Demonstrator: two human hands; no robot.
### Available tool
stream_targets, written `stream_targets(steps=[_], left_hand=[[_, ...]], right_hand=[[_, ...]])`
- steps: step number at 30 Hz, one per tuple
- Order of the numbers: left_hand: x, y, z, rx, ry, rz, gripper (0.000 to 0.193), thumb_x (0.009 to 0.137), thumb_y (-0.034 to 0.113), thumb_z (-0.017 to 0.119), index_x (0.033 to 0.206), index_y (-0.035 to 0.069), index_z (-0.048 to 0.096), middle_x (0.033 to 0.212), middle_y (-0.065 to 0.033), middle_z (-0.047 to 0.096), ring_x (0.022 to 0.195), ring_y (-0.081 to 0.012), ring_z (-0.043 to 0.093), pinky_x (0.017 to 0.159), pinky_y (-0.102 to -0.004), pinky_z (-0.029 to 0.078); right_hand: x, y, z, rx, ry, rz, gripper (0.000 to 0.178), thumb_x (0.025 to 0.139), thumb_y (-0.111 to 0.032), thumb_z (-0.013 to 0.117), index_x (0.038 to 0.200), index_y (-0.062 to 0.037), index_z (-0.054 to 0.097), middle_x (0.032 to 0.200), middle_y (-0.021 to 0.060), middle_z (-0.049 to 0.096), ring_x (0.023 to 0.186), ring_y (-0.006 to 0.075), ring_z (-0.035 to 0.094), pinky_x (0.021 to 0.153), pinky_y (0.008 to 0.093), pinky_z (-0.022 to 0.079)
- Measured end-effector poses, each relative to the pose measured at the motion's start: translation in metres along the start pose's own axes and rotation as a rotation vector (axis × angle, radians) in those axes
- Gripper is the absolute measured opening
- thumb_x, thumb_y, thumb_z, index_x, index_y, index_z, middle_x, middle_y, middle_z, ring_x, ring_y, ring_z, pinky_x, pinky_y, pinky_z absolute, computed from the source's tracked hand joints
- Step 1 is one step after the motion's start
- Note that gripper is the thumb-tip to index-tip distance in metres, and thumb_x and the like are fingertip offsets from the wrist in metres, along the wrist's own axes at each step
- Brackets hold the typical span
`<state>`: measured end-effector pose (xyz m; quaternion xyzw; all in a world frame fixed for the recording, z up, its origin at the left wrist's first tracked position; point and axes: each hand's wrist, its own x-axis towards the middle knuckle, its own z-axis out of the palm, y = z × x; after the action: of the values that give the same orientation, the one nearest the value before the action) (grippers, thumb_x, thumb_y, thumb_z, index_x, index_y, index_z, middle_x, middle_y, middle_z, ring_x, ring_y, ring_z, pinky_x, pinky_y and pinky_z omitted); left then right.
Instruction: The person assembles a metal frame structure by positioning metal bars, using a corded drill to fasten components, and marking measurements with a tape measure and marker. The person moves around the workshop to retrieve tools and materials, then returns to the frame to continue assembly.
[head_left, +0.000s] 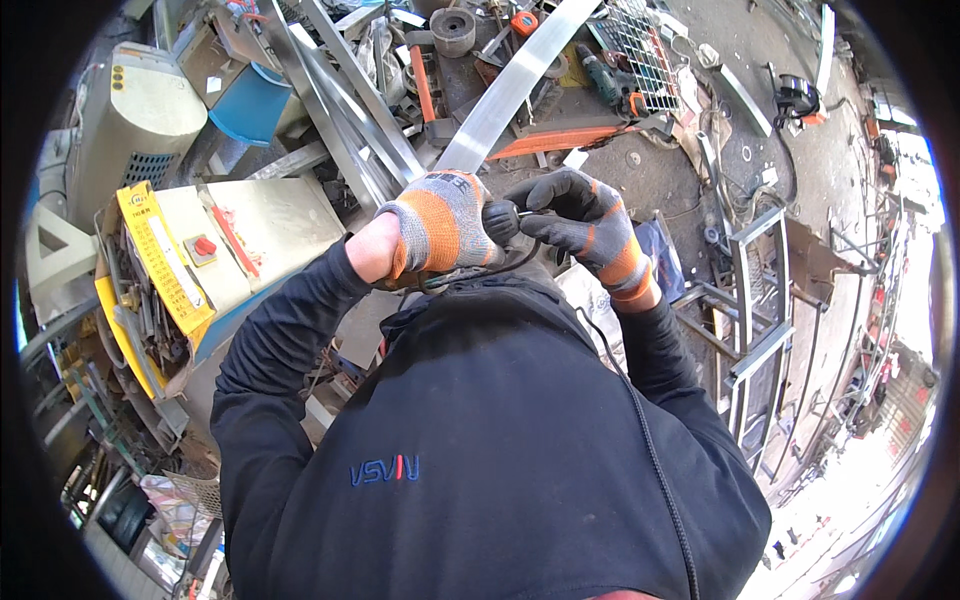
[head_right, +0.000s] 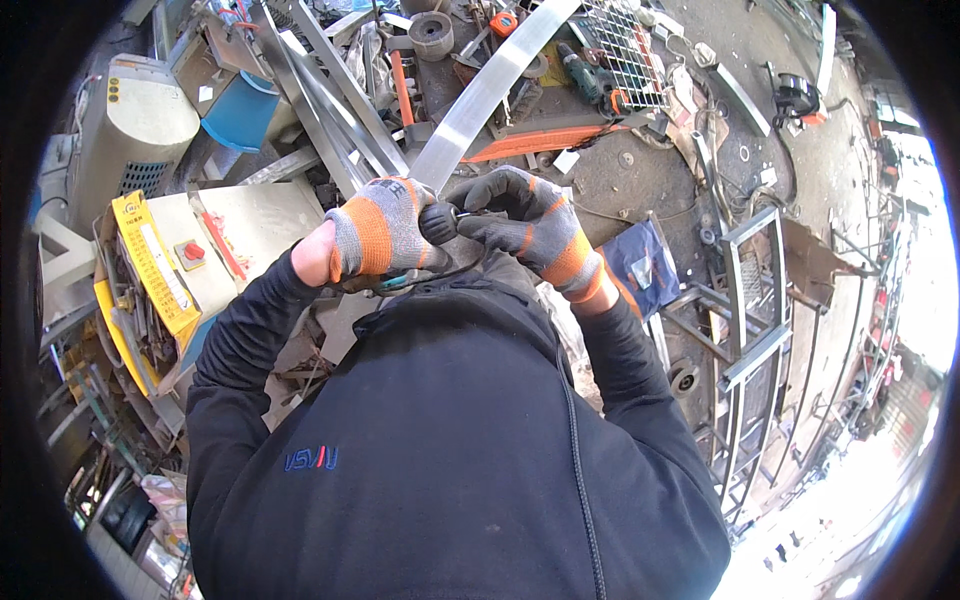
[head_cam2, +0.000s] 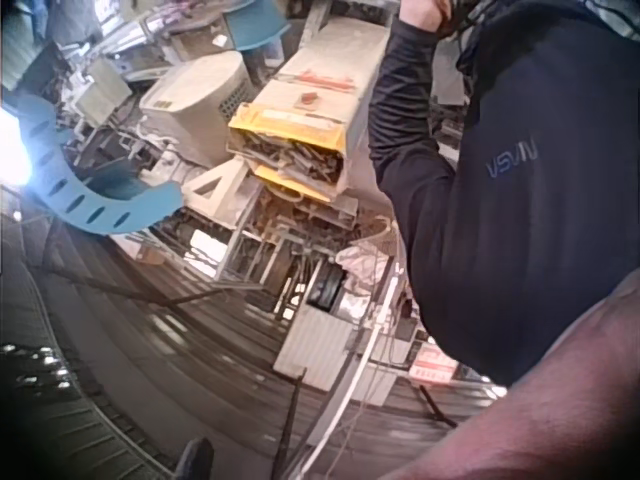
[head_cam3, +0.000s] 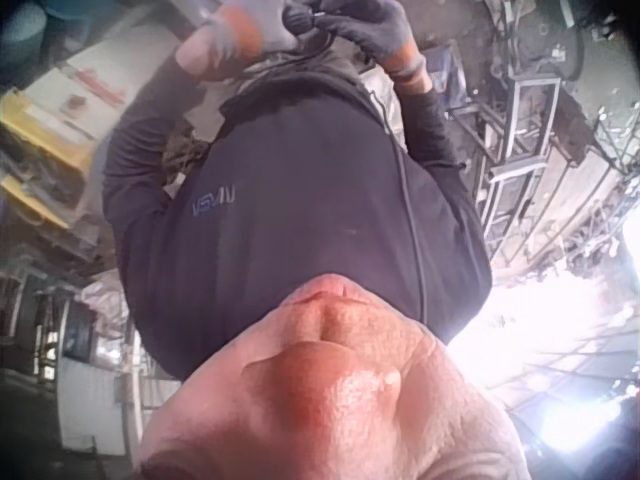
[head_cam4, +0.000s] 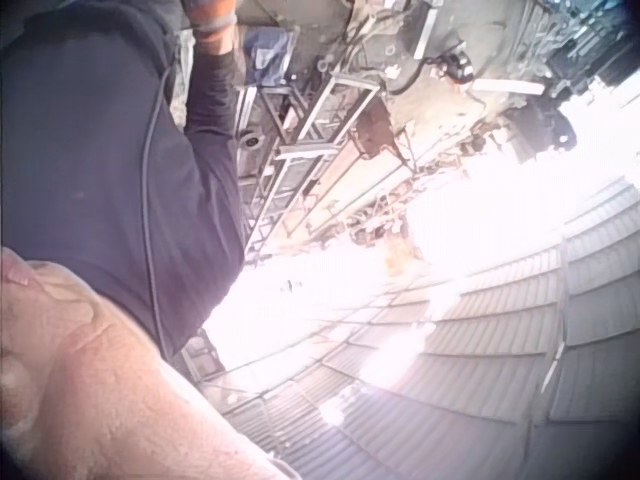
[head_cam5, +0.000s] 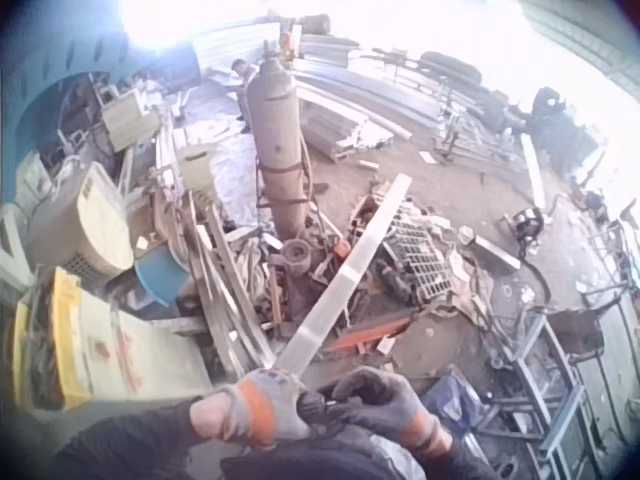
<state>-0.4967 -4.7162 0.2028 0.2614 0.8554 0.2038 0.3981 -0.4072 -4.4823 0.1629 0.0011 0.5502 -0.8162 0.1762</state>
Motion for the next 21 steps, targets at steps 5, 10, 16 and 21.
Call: stream_targets(steps=[5,10,16,21], left_hand=[[0.013,0.013,0.011,0.032,-0.054,-0.013,0.045,0.075,0.034,0.092,0.101,-0.001,0.082,0.09,-0.0233,0.08,0.085,-0.0362,0.082,0.083,-0.0432,0.063],[0.017,0.032,0.009,0.038,-0.067,0.044,0.05,0.075,0.041,0.095,0.098,-0.001,0.081,0.085,-0.0217,0.079,0.081,-0.036,0.081,0.082,-0.0427,0.063],[0.023,0.05,0.009,0.121,-0.142,0.002,0.05,0.079,0.045,0.087,0.094,-0.003,0.084,0.091,-0.0262,0.08,0.089,-0.0412,0.081,0.086,-0.0461,0.064],[0.026,0.05,0.022,0.087,-0.136,0.01,0.05,0.081,0.046,0.094,0.093,-0.001,0.08,0.078,-0.0195,0.077,0.077,-0.0347,0.079,0.077,-0.0431,0.061]], right_hand=[[-0.011,0.008,-0.019,-0.005,-0.011,-0.009,0.029,0.095,0.006,0.086,0.122,0.0011,0.074,0.13,0.0105,0.079,0.117,0.0155,0.074,0.108,0.034,0.061],[-0.023,0.0,-0.027,-0.17,-0.042,-0.141,0.063,0.09,0.004,0.091,0.147,0.0006,0.067,0.139,0.0072,0.074,0.129,0.0166,0.069,0.109,0.0347,0.06],[-0.025,-0.013,-0.028,-0.565,-0.086,-0.348,0.094,0.084,-0.009,0.096,0.166,0.001,0.05,0.128,0.0155,0.077,0.117,0.0305,0.076,0.106,0.0436,0.057],[-0.022,-0.023,-0.034,-0.848,-0.057,-0.539,0.096,0.085,-0.02,0.096,0.166,0.0008,0.051,0.105,0.0104,0.077,0.099,0.0311,0.075,0.096,0.0469,0.056]])
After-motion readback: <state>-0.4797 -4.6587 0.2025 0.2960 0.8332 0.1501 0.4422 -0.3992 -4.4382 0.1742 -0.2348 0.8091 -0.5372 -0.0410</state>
